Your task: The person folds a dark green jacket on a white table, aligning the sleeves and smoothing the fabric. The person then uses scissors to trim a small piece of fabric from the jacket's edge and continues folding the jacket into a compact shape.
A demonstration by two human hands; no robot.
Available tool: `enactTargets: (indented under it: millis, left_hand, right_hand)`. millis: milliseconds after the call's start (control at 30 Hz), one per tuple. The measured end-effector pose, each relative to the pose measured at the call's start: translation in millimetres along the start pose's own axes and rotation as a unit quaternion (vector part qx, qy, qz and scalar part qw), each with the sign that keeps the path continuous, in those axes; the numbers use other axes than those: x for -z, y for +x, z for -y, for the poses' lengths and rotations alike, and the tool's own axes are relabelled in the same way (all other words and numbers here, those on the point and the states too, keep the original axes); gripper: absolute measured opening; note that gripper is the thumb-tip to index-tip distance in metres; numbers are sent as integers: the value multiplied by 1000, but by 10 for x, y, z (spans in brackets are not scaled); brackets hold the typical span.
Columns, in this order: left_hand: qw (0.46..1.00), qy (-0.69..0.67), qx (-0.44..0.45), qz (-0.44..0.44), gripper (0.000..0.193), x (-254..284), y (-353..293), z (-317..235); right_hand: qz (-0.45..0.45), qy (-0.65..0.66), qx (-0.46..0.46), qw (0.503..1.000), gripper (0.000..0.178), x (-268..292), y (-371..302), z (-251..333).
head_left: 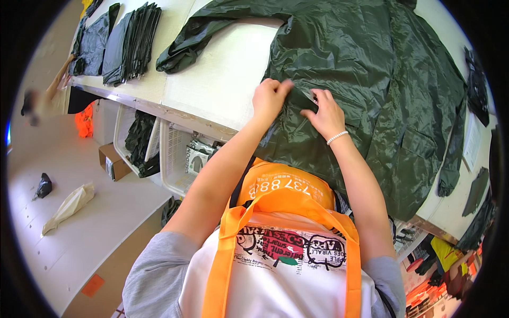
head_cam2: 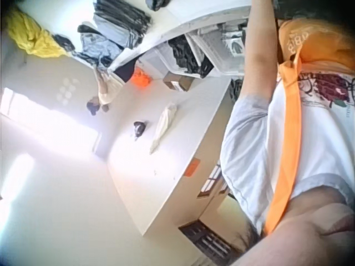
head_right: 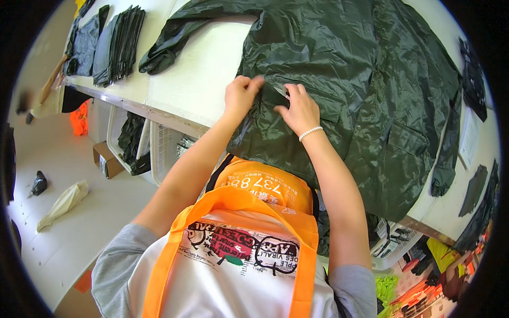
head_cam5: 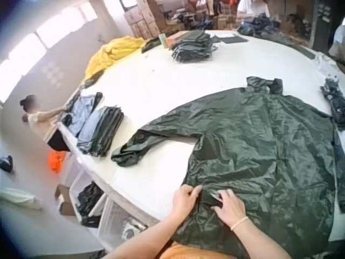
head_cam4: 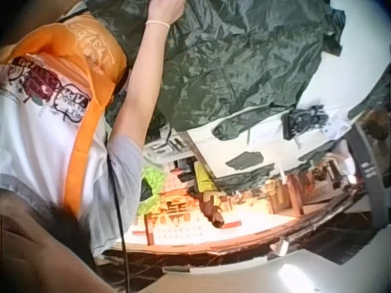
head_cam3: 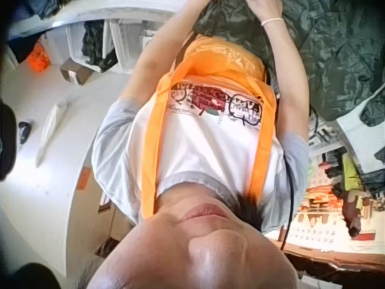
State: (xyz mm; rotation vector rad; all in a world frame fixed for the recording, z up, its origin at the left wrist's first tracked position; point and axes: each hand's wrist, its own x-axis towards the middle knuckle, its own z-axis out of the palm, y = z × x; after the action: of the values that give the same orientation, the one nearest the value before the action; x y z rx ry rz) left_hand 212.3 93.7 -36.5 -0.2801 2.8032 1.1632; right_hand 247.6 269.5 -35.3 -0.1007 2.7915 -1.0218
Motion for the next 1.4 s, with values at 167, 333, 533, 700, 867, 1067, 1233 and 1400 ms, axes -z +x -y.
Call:
enactTargets:
  millis: [167,333,533,700,867,1067,1233,1400]
  left_hand:
    - [997,-57,-38,41,33,31,-24,97]
    - [989,64,-133,-10,21,-138,-161,77]
    - [991,2,-128,33,13,-75,48,299]
    - [995,-65,-13,80,19,576,3,494]
    - [957,107,-25,-269,59,1591,652,1704]
    - [852,-400,245,-233,66,2179,1599,2004]
    - [851,-462,-84,-235,42,1804,944,844]
    - [906,-210,-337,-147,46,1384,-727,154]
  right_hand:
    - [-48,178,-115,976,26,-33,250,-269]
    - [-44,200,-151,967,26,-9,343,-297]
    - [-66,163,-137,975,28,-82,314,-315]
    - [29,202,-15,979,35,-126,56,-312]
    - [53,194,-91,975,27,-154,-687,99]
    - [16,212,-124,969,19,-218,-864,290]
    - [-72,287,-129,946,16,8,-760,336]
    - [-42,456,-89,884,34,388,-488,1178]
